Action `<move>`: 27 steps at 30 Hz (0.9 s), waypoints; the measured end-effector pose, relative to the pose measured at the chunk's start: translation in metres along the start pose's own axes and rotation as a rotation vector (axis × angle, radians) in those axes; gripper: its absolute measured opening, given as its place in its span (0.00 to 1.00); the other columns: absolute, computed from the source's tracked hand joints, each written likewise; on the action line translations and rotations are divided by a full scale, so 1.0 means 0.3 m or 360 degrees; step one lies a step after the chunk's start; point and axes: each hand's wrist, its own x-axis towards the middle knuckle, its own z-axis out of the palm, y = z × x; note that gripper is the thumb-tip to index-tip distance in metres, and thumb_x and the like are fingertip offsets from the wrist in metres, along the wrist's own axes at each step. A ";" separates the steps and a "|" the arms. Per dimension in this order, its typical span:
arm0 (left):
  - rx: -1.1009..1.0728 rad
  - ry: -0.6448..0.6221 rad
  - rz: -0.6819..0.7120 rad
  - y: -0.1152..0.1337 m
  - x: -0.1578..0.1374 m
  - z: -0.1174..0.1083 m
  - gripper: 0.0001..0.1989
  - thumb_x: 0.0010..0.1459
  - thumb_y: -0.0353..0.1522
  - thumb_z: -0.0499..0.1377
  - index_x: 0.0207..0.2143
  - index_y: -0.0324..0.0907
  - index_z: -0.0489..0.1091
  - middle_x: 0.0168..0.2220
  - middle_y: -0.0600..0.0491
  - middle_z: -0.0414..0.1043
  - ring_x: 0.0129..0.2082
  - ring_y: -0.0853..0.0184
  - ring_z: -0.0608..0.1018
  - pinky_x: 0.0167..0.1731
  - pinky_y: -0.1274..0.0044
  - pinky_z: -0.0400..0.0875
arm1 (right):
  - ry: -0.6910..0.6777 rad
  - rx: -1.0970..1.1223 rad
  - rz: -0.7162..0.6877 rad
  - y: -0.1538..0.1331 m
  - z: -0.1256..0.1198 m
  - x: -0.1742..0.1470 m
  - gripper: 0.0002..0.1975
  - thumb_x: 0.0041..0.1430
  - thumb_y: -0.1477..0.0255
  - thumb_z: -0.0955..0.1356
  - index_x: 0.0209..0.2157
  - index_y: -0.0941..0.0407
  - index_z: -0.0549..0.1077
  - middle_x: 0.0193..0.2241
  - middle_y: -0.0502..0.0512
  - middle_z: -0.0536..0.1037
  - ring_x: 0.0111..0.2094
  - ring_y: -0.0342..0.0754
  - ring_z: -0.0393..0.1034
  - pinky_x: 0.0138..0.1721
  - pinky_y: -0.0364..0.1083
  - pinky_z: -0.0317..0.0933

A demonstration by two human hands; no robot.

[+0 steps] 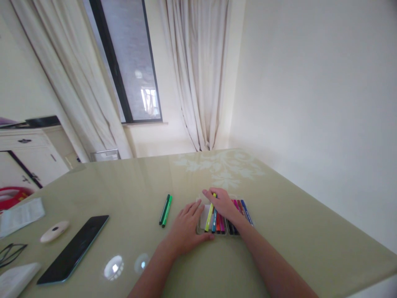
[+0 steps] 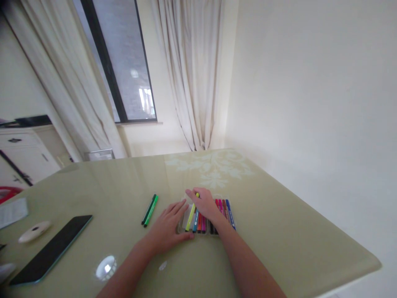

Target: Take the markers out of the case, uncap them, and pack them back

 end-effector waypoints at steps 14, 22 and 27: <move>-0.0015 -0.0040 -0.0040 0.012 -0.005 0.003 0.50 0.57 0.61 0.58 0.72 0.42 0.54 0.74 0.43 0.47 0.72 0.48 0.56 0.68 0.56 0.53 | 0.0018 -0.0164 0.0188 0.049 -0.012 -0.007 0.27 0.66 0.50 0.61 0.20 0.55 0.66 0.21 0.48 0.68 0.29 0.47 0.63 0.34 0.44 0.56; -0.0059 0.0208 0.0005 0.032 -0.002 0.007 0.50 0.59 0.62 0.53 0.71 0.38 0.54 0.72 0.40 0.54 0.71 0.49 0.57 0.68 0.57 0.56 | 0.0295 -0.0045 0.0319 0.018 -0.029 -0.009 0.27 0.66 0.49 0.61 0.21 0.53 0.64 0.19 0.47 0.65 0.26 0.47 0.62 0.31 0.45 0.55; 0.0093 0.0490 -0.0010 0.049 0.017 0.013 0.28 0.72 0.46 0.48 0.67 0.41 0.59 0.59 0.42 0.71 0.59 0.53 0.72 0.60 0.59 0.66 | 0.0246 0.0157 0.0269 -0.050 0.027 -0.033 0.25 0.67 0.49 0.61 0.23 0.53 0.65 0.20 0.48 0.67 0.26 0.47 0.63 0.29 0.44 0.56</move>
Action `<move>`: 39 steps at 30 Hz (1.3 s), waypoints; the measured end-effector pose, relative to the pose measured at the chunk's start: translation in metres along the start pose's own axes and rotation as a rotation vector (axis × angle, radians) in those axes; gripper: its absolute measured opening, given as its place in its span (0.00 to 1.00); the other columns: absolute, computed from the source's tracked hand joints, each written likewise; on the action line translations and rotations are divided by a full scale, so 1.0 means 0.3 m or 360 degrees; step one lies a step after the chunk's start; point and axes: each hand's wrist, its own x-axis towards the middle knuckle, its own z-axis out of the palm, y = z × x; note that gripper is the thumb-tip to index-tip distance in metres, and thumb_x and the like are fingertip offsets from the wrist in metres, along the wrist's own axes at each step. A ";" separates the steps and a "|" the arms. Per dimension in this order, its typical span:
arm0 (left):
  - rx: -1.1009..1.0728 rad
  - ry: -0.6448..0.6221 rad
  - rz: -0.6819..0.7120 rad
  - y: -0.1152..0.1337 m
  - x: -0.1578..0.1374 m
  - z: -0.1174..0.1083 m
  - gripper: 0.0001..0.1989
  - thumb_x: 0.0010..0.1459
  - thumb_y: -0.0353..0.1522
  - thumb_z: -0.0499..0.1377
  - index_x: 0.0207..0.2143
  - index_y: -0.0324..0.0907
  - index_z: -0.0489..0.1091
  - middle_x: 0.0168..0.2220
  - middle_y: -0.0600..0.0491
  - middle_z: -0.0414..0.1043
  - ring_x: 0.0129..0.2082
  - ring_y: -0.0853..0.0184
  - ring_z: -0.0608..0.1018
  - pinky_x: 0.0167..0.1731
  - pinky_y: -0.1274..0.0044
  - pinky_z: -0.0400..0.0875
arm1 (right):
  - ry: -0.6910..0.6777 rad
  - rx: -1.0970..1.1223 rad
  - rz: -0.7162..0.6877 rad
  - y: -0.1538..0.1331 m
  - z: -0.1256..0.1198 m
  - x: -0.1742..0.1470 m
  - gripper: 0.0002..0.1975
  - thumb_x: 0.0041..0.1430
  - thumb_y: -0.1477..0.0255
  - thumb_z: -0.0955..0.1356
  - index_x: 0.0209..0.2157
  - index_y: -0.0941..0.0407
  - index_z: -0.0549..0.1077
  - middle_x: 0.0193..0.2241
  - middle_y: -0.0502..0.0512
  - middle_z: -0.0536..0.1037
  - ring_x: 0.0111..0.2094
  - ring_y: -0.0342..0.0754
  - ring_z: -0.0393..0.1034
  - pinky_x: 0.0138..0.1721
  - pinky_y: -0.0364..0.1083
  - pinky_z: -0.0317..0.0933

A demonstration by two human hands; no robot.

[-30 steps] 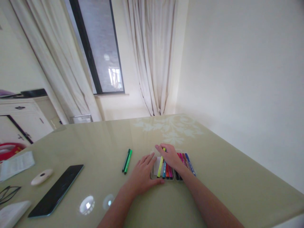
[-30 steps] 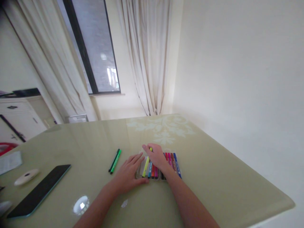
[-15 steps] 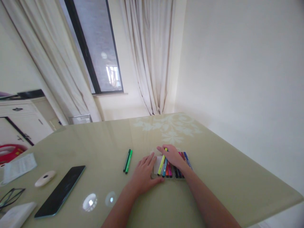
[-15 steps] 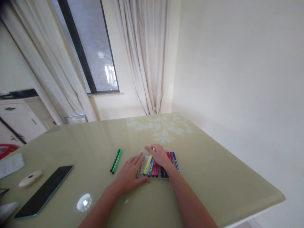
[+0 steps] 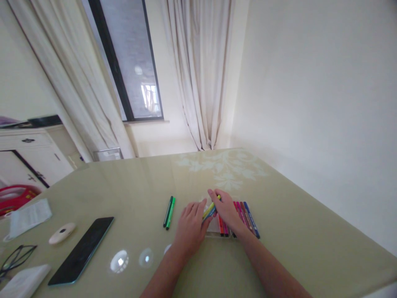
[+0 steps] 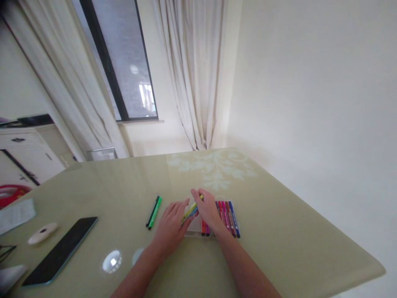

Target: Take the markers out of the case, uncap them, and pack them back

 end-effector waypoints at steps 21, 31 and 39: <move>0.0752 -0.0113 -0.1209 -0.266 -0.042 -0.141 0.18 0.71 0.28 0.41 0.49 0.37 0.69 0.45 0.40 0.74 0.42 0.55 0.81 0.38 0.68 0.74 | -0.0172 -0.0900 -0.0064 0.076 -0.113 0.046 0.24 0.73 0.61 0.59 0.27 0.55 0.74 0.30 0.58 0.78 0.34 0.52 0.71 0.37 0.48 0.56; 0.0671 0.0080 -0.0807 -0.188 -0.002 -0.116 0.19 0.72 0.38 0.46 0.52 0.41 0.72 0.52 0.41 0.74 0.53 0.52 0.75 0.50 0.63 0.70 | -0.0302 -0.1015 -0.0143 0.088 -0.068 0.038 0.21 0.74 0.63 0.61 0.29 0.55 0.76 0.33 0.58 0.79 0.38 0.51 0.72 0.41 0.47 0.57; -0.0015 -0.0312 0.0190 -0.021 -0.019 0.009 0.44 0.59 0.62 0.54 0.68 0.44 0.60 0.69 0.44 0.61 0.68 0.49 0.63 0.68 0.56 0.52 | -0.0282 -0.0945 -0.0121 0.096 -0.058 0.043 0.21 0.74 0.63 0.61 0.29 0.56 0.75 0.31 0.57 0.79 0.35 0.49 0.71 0.39 0.45 0.56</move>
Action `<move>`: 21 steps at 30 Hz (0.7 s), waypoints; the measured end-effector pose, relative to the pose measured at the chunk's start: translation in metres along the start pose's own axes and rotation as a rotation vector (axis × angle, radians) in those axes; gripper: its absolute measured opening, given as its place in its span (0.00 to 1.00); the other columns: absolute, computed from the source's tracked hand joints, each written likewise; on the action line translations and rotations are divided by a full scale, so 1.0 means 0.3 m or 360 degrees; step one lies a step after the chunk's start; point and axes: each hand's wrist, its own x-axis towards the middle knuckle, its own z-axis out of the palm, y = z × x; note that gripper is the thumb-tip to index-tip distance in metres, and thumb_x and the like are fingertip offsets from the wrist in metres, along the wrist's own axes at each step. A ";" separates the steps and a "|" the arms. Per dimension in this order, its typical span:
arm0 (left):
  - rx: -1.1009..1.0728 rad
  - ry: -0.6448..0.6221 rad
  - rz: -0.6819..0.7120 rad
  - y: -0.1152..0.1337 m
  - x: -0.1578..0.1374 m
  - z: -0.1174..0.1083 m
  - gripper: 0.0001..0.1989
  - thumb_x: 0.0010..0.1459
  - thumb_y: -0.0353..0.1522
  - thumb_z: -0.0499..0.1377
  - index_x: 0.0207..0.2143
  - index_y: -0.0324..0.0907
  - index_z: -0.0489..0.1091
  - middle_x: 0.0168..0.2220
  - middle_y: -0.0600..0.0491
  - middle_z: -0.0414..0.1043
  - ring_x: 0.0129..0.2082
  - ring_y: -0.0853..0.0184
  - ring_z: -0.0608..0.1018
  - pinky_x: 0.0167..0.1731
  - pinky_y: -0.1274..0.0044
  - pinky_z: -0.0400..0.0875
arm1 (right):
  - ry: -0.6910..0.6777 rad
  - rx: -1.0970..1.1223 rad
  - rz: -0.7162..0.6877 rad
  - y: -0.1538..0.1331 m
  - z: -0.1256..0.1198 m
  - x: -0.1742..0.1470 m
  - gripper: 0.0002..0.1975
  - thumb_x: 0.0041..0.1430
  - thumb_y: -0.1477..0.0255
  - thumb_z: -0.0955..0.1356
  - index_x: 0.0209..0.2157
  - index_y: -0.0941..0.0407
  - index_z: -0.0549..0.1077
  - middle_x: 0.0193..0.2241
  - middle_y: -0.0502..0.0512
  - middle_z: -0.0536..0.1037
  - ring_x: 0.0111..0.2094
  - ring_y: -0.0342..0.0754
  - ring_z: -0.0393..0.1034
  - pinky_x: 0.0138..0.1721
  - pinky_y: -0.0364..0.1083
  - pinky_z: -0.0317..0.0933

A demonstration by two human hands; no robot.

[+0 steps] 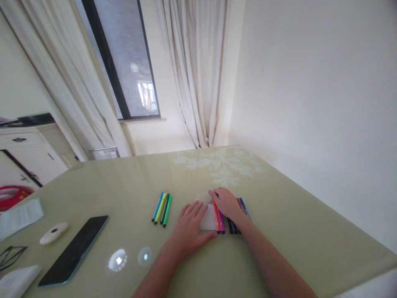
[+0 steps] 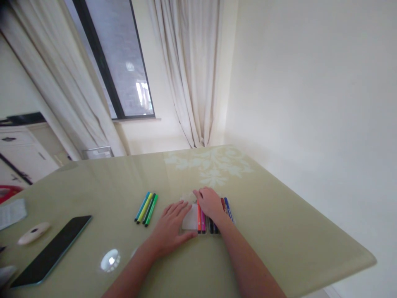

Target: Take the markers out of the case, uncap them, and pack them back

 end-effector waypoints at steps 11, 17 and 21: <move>0.0016 0.0011 -0.0061 -0.001 0.003 -0.003 0.45 0.57 0.64 0.53 0.66 0.44 0.64 0.67 0.44 0.65 0.67 0.50 0.65 0.66 0.57 0.57 | 0.0044 0.0016 0.0060 0.020 0.034 0.022 0.23 0.71 0.59 0.63 0.25 0.56 0.74 0.27 0.55 0.77 0.29 0.46 0.66 0.32 0.45 0.51; 0.0001 0.0015 -0.0061 0.000 0.001 -0.003 0.45 0.57 0.64 0.55 0.66 0.46 0.64 0.66 0.45 0.66 0.66 0.50 0.66 0.65 0.57 0.58 | 0.0053 0.0011 0.0101 0.019 0.034 0.023 0.24 0.71 0.57 0.63 0.24 0.56 0.72 0.26 0.54 0.77 0.28 0.46 0.64 0.30 0.45 0.48; -0.0018 0.0022 -0.0068 0.002 0.002 -0.004 0.45 0.56 0.63 0.56 0.67 0.47 0.63 0.66 0.45 0.66 0.66 0.50 0.65 0.65 0.57 0.58 | 0.0062 0.0018 0.0111 0.018 0.033 0.020 0.25 0.71 0.56 0.63 0.23 0.56 0.71 0.25 0.54 0.76 0.27 0.46 0.63 0.30 0.46 0.48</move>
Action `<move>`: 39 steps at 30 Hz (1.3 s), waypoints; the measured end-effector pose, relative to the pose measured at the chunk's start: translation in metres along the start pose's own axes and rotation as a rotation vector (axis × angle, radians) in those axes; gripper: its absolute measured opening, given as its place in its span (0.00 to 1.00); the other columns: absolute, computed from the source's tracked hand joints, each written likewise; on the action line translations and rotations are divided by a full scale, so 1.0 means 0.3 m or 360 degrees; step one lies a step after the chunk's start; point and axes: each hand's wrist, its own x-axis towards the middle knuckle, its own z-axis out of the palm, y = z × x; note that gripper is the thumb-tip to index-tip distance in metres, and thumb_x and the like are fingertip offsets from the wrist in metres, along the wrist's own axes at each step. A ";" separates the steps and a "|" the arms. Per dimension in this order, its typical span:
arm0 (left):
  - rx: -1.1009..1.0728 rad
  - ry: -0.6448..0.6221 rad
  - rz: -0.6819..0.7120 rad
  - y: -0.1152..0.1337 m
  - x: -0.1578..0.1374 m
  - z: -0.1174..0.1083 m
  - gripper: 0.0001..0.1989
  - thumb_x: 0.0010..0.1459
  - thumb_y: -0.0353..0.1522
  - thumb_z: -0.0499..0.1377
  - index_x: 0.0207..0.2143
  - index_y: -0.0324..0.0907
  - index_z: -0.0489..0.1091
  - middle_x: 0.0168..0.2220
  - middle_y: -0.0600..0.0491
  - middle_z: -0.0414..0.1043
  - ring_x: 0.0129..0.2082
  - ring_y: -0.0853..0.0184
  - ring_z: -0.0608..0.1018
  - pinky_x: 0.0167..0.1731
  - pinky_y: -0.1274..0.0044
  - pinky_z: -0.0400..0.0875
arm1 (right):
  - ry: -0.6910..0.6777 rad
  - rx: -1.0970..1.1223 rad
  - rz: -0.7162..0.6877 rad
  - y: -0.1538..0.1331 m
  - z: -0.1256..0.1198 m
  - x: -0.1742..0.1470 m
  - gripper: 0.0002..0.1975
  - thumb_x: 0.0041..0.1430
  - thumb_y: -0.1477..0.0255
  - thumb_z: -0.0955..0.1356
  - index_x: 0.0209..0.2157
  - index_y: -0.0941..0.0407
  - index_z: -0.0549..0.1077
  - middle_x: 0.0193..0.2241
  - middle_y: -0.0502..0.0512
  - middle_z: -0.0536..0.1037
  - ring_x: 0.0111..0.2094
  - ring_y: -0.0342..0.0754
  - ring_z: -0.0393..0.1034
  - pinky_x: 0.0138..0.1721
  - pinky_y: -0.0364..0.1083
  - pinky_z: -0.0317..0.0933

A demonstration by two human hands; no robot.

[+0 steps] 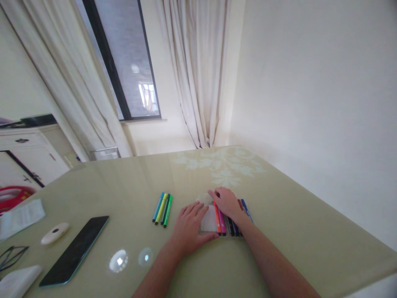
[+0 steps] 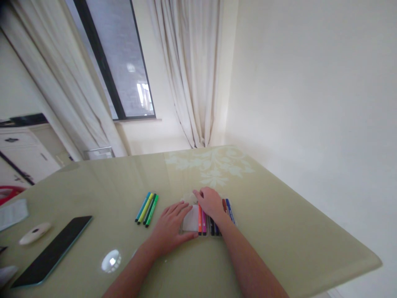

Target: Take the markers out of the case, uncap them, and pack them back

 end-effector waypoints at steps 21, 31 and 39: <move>-0.0090 -0.0068 -0.0060 -0.015 0.002 0.006 0.45 0.58 0.61 0.57 0.68 0.44 0.61 0.69 0.43 0.62 0.69 0.49 0.62 0.67 0.54 0.56 | 0.0216 0.0578 -0.0156 -0.050 -0.079 -0.021 0.26 0.68 0.54 0.61 0.20 0.54 0.59 0.18 0.45 0.60 0.23 0.43 0.56 0.29 0.44 0.48; -0.0068 0.0377 -0.0067 -0.002 0.017 0.008 0.31 0.71 0.44 0.52 0.70 0.42 0.53 0.62 0.40 0.68 0.61 0.53 0.70 0.61 0.58 0.64 | 0.0013 0.1203 -0.0035 -0.159 -0.059 -0.075 0.25 0.67 0.49 0.62 0.25 0.53 0.66 0.17 0.45 0.67 0.19 0.44 0.63 0.23 0.43 0.59; 0.0219 0.0254 -0.0476 -0.069 0.018 0.017 0.26 0.70 0.26 0.43 0.69 0.41 0.53 0.52 0.41 0.71 0.47 0.58 0.78 0.47 0.68 0.75 | 0.0017 0.1452 0.0140 -0.104 -0.060 -0.032 0.24 0.63 0.47 0.64 0.37 0.55 0.72 0.36 0.57 0.79 0.28 0.47 0.75 0.27 0.44 0.67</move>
